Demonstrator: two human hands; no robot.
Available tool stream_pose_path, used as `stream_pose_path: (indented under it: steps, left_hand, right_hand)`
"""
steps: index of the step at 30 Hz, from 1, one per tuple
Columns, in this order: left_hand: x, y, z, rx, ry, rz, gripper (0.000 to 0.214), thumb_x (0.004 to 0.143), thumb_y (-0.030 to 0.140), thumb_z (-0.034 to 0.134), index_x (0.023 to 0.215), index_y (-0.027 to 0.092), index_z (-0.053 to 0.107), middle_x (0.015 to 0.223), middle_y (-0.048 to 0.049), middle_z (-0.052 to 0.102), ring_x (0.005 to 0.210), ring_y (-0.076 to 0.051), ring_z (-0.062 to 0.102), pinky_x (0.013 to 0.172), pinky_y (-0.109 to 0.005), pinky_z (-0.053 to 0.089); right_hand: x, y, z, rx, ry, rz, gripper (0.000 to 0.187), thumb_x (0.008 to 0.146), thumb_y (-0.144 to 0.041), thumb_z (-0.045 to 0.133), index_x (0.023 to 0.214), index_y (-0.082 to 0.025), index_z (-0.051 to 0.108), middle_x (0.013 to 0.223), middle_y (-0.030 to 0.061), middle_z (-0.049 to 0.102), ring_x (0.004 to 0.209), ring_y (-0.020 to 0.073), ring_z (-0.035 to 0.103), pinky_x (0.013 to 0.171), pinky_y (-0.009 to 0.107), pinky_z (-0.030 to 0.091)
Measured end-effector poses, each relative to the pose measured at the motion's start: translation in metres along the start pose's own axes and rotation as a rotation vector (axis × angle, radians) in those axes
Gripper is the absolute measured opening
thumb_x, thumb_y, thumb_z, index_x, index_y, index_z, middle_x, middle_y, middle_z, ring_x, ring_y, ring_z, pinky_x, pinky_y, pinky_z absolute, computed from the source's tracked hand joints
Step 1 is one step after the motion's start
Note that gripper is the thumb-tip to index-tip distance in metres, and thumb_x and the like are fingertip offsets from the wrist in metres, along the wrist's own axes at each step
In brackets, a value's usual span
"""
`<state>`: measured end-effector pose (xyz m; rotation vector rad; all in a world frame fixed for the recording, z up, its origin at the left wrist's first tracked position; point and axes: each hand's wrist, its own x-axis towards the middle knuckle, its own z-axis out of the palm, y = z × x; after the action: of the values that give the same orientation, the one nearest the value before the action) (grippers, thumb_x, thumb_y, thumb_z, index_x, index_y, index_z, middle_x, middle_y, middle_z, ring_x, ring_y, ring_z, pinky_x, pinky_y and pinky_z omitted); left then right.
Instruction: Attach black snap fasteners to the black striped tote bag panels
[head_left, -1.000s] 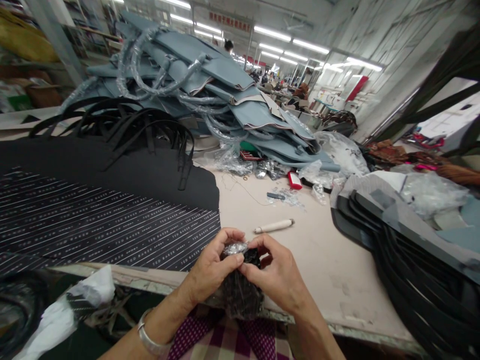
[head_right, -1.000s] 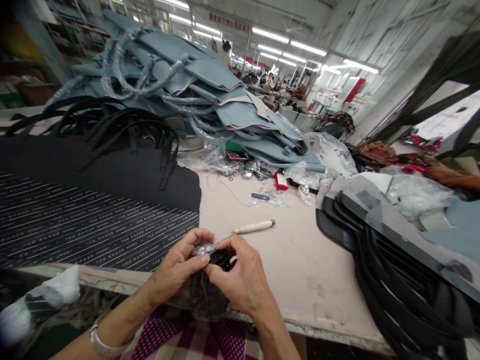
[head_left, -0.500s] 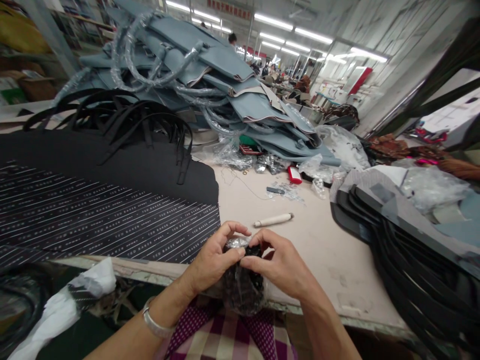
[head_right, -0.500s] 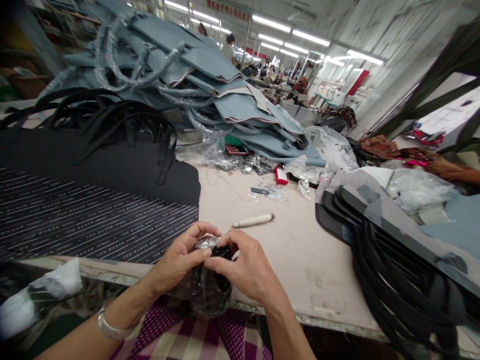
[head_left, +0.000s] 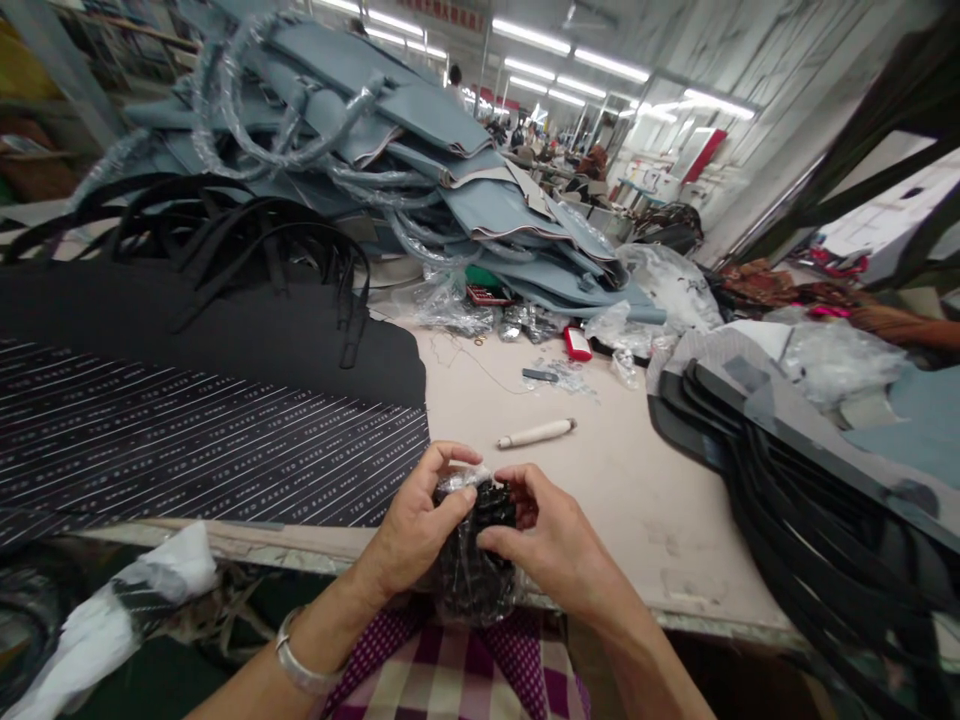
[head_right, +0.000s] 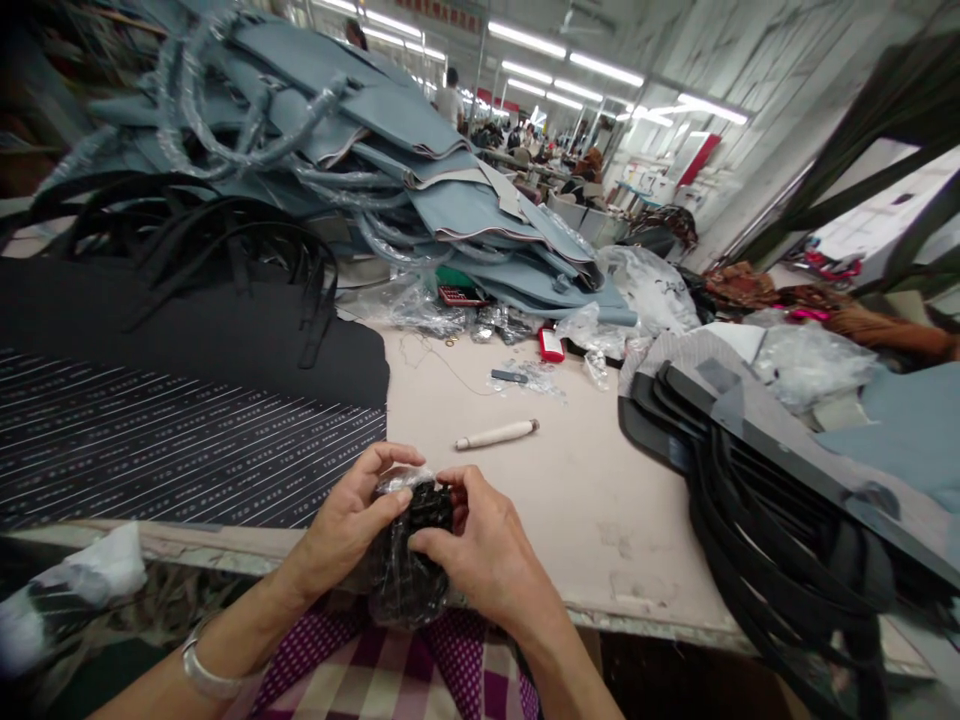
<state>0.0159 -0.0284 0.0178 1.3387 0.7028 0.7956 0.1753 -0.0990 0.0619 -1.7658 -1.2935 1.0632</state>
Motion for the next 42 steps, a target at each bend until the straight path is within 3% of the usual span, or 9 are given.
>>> stream_pose_path:
  steps: [5,10,17,23,26,31,35,42]
  left_hand:
    - [-0.001,-0.002,0.001,0.042,0.037,0.016,0.025,0.088,0.021,0.053,0.113,0.023,0.050,0.106,-0.0013,0.058,0.093,-0.017,0.055,0.086,-0.031,0.043]
    - [0.002,-0.001,0.001,0.048,0.030,0.008,0.025,0.087,0.020,0.052,0.113,0.022,0.051,0.105,-0.0014,0.059,0.093,-0.017,0.056,0.084,-0.031,0.043]
    - [0.002,0.002,0.003,0.041,0.027,-0.025,0.025,0.087,0.022,0.054,0.111,0.022,0.051,0.097,0.0002,0.060,0.083,-0.015,0.056,0.079,-0.029,0.044]
    - [0.006,-0.004,0.003,0.101,0.078,0.025,0.020,0.086,0.021,0.055,0.107,0.022,0.054,0.105,-0.0017,0.060,0.101,-0.018,0.056,0.091,-0.031,0.041]
    - [0.007,-0.009,0.001,0.057,0.094,-0.008,0.022,0.087,0.023,0.057,0.109,0.021,0.053,0.108,-0.0025,0.059,0.098,-0.018,0.057,0.089,-0.032,0.042]
    - [0.006,-0.012,0.000,-0.091,0.107,-0.009,0.024,0.086,0.024,0.060,0.109,0.021,0.054,0.107,-0.0027,0.060,0.093,-0.017,0.056,0.084,-0.029,0.045]
    - [0.005,-0.015,0.000,-0.173,0.129,-0.021,0.023,0.085,0.025,0.062,0.107,0.022,0.054,0.105,-0.0013,0.060,0.090,-0.015,0.057,0.082,-0.028,0.045]
    - [0.004,-0.017,0.000,-0.185,0.122,-0.015,0.023,0.085,0.023,0.062,0.107,0.021,0.055,0.105,-0.0016,0.060,0.087,-0.015,0.058,0.080,-0.026,0.046]
  right_hand:
    - [0.001,0.003,0.004,0.110,-0.031,0.080,0.045,0.063,-0.017,0.076,0.103,-0.021,0.056,0.078,-0.0055,0.063,0.071,0.0142,0.057,0.065,0.026,0.044]
    - [0.002,0.005,0.002,0.057,-0.093,0.041,0.023,0.064,-0.020,0.075,0.081,-0.019,0.060,0.069,-0.0070,0.056,0.067,0.0122,0.050,0.060,0.023,0.040]
    - [0.006,0.007,-0.007,0.054,-0.182,0.084,0.024,0.062,-0.017,0.075,0.080,-0.019,0.059,0.068,-0.0071,0.058,0.064,0.0114,0.051,0.058,0.022,0.039]
    - [0.002,0.003,-0.011,-0.022,-0.276,-0.007,0.020,0.065,-0.016,0.073,0.080,-0.019,0.060,0.069,-0.0073,0.056,0.065,0.0113,0.050,0.058,0.022,0.037]
    - [0.001,0.001,-0.010,-0.113,-0.256,-0.051,0.021,0.065,-0.017,0.073,0.083,-0.020,0.061,0.074,-0.0062,0.059,0.069,0.0126,0.052,0.059,0.023,0.037]
    - [0.005,0.004,-0.009,-0.008,-0.248,0.046,0.025,0.063,-0.017,0.073,0.085,-0.018,0.060,0.077,-0.0048,0.060,0.072,0.0134,0.053,0.063,0.024,0.041]
    - [0.007,0.008,-0.010,0.092,-0.300,0.029,0.019,0.069,-0.015,0.065,0.087,-0.016,0.065,0.081,-0.0022,0.063,0.075,0.0147,0.055,0.070,0.027,0.044]
    - [0.004,0.016,-0.014,0.078,-0.336,0.091,0.023,0.065,-0.013,0.067,0.088,-0.016,0.067,0.080,-0.0024,0.064,0.075,0.0151,0.056,0.070,0.026,0.046]
